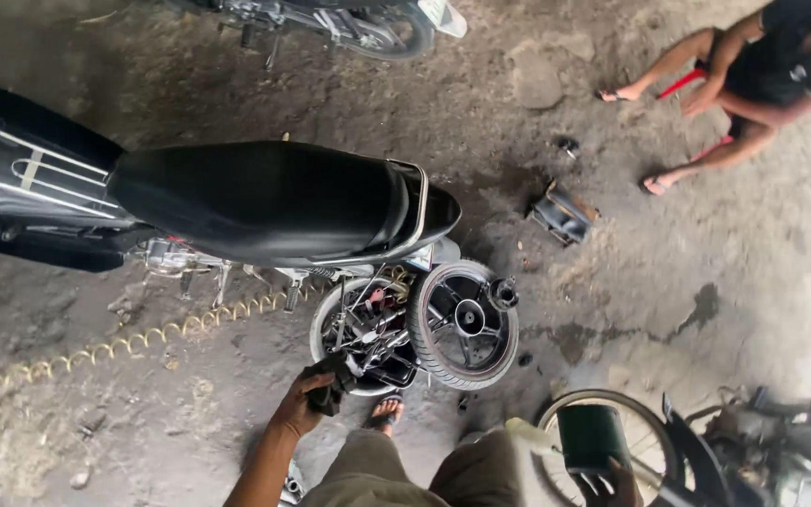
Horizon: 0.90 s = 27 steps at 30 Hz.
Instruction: The person kneels beside a motorcycle wheel on the shop floor and fits a hub carrier into the wheel's center, pressing and tapping it into place with a mallet. They then scoop grease from a can and apply it to the hub assembly by hand.
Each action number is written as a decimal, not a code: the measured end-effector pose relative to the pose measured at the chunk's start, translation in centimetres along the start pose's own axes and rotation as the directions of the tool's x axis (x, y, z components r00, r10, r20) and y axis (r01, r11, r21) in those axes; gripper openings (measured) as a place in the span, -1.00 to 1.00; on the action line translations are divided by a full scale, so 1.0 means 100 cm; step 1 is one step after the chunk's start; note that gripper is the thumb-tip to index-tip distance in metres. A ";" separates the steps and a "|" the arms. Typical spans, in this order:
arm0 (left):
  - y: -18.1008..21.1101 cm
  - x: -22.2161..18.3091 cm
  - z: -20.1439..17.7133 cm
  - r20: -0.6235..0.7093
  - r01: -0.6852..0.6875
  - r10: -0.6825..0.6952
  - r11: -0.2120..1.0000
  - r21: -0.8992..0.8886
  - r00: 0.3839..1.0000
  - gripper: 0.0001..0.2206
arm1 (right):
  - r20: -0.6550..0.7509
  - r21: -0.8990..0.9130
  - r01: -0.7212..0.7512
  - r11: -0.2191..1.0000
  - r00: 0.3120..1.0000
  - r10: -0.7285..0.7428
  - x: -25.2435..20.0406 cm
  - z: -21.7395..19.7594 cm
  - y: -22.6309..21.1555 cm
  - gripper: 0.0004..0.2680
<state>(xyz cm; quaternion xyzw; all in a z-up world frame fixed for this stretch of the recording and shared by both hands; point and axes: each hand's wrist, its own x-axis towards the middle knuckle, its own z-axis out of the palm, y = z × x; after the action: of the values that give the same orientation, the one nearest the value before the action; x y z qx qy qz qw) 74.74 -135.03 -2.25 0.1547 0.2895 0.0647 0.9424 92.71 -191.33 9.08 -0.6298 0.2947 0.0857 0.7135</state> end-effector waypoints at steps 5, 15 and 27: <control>0.025 -0.011 0.079 0.045 -0.195 0.197 0.980 -0.041 0.979 -0.48 | 0.145 -0.061 0.012 0.998 0.989 -0.003 0.076 0.124 -0.104 -0.78; -0.028 0.076 0.146 -0.048 -0.412 0.415 0.909 0.064 0.908 -0.50 | 0.300 -0.166 -0.053 0.985 0.949 0.101 0.321 0.235 -0.178 -0.79; -0.285 0.381 0.296 -0.465 -0.301 0.136 0.904 -0.302 0.875 -0.49 | 0.315 -0.817 0.158 0.554 0.927 0.201 0.909 0.393 -0.294 -0.49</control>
<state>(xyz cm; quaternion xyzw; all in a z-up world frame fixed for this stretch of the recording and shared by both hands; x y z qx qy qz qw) 123.77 -161.40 -8.46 -0.0094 0.4548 0.2581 0.8523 193.30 -182.35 -12.74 -0.8590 0.0855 0.3415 0.3718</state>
